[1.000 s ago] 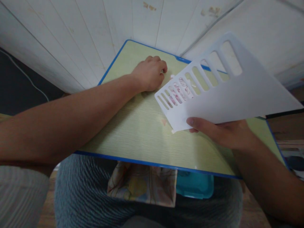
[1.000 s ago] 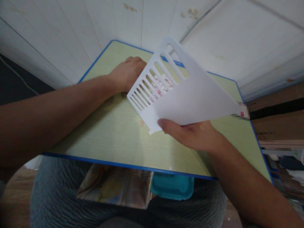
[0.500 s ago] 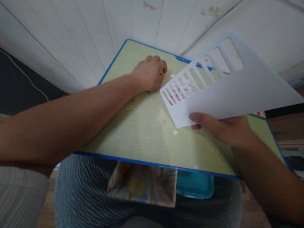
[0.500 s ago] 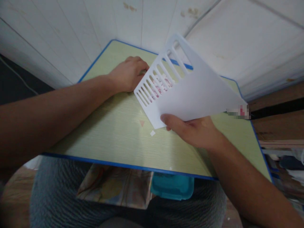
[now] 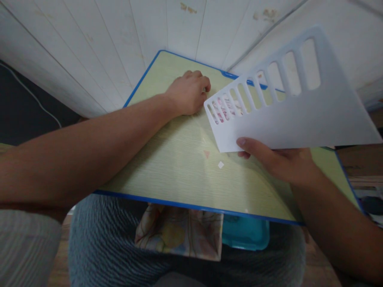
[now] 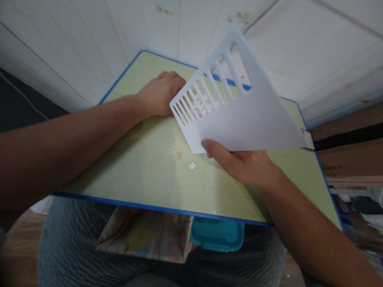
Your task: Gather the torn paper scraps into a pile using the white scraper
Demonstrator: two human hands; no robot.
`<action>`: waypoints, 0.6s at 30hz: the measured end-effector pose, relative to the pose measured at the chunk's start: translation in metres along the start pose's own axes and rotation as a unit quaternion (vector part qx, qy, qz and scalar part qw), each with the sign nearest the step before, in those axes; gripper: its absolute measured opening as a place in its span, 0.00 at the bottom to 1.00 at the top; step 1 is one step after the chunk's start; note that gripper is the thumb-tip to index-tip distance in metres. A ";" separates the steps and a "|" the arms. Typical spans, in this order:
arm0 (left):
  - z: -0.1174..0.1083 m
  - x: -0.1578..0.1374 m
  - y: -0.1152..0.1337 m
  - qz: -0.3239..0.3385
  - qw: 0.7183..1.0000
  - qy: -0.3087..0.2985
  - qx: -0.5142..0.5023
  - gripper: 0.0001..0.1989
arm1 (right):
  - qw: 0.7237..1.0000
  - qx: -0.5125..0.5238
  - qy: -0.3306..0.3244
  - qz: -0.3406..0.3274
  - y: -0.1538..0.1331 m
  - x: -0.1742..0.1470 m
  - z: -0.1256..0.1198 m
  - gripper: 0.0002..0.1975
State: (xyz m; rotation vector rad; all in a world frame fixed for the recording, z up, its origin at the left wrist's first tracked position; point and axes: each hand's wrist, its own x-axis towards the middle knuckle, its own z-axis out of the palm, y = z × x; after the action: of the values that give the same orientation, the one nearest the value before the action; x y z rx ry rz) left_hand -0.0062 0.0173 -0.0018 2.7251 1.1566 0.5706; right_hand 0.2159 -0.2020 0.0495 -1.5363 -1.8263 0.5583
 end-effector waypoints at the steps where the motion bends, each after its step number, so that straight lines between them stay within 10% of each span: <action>1: 0.001 0.001 0.000 -0.004 1.000 0.003 -0.004 0.20 | 1.000 0.009 0.005 0.014 -0.001 -0.001 -0.001 0.17; 18: -0.002 0.000 0.001 -0.008 1.000 -0.012 -0.017 0.18 | 1.000 0.013 -0.009 0.010 0.002 0.000 0.001 0.17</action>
State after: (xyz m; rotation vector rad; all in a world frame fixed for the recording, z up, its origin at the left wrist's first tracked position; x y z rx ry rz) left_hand -0.0063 0.0164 0.0006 2.6842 1.1514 0.5492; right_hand 0.2165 -0.2013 0.0471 -1.5379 -1.8120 0.6037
